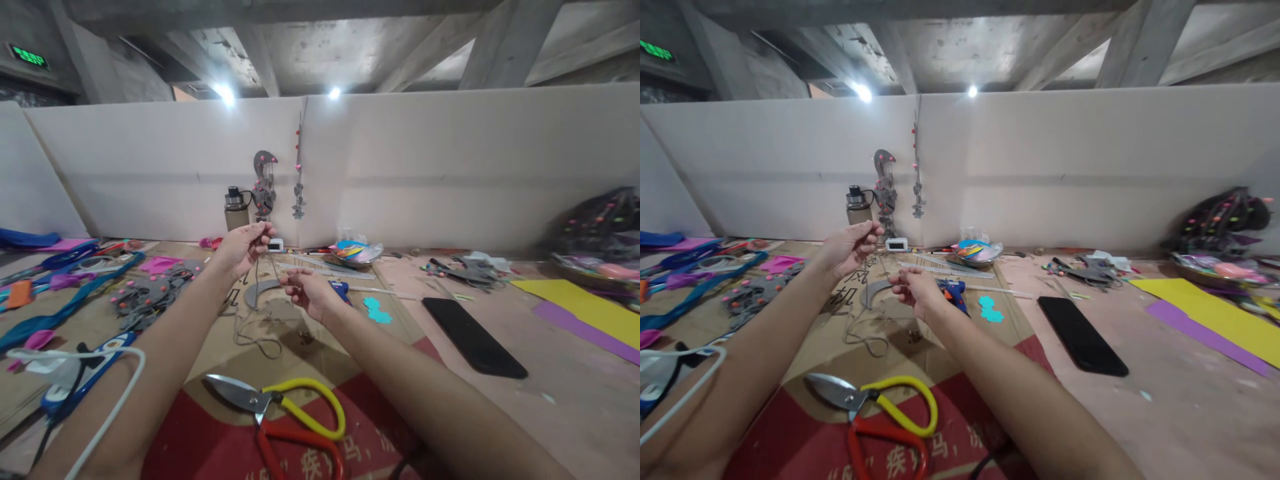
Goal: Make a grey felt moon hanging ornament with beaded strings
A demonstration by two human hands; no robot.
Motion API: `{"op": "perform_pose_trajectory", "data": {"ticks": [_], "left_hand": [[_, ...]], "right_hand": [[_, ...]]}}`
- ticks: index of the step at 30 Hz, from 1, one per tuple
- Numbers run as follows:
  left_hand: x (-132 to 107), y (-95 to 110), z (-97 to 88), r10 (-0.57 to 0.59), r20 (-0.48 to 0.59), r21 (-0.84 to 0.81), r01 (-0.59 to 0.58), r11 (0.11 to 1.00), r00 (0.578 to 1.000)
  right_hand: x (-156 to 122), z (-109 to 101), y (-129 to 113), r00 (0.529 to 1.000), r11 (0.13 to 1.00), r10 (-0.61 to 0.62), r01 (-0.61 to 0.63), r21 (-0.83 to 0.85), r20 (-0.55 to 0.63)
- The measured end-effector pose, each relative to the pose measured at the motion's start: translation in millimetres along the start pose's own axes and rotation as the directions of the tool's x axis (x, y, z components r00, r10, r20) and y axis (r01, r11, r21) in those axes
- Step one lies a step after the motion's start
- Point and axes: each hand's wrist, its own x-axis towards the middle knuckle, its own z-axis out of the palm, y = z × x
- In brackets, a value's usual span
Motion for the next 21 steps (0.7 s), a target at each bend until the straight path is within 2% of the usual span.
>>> {"op": "perform_pose_trajectory", "data": {"ticks": [5,10,14,17,21], "left_hand": [[0,3,-3.5,-0.006,-0.003,0.056,0.006,0.998,1.000],[-5,0,1.6,-0.045,0.071,0.163,0.033,0.986,0.996],[-9,-8,10.2,-0.081,0.148,0.262,0.040,0.964,0.986],[-13,-12,16.2,-0.102,0.225,0.320,0.026,0.947,0.969],[-16,-16,21.2,-0.099,0.322,0.370,-0.029,0.929,0.941]], "right_hand": [[3,-7,-11,0.995,0.995,-0.045,0.037,-0.090,-0.087],[1,-11,-31,0.960,0.960,-0.254,0.236,-0.147,-0.116],[-3,-11,-43,0.897,0.884,-0.439,0.419,-0.206,-0.057],[-6,-11,-46,0.897,0.869,-0.442,0.430,-0.245,0.009],[-10,-9,-45,0.908,0.868,-0.381,0.417,-0.269,0.175]]}}
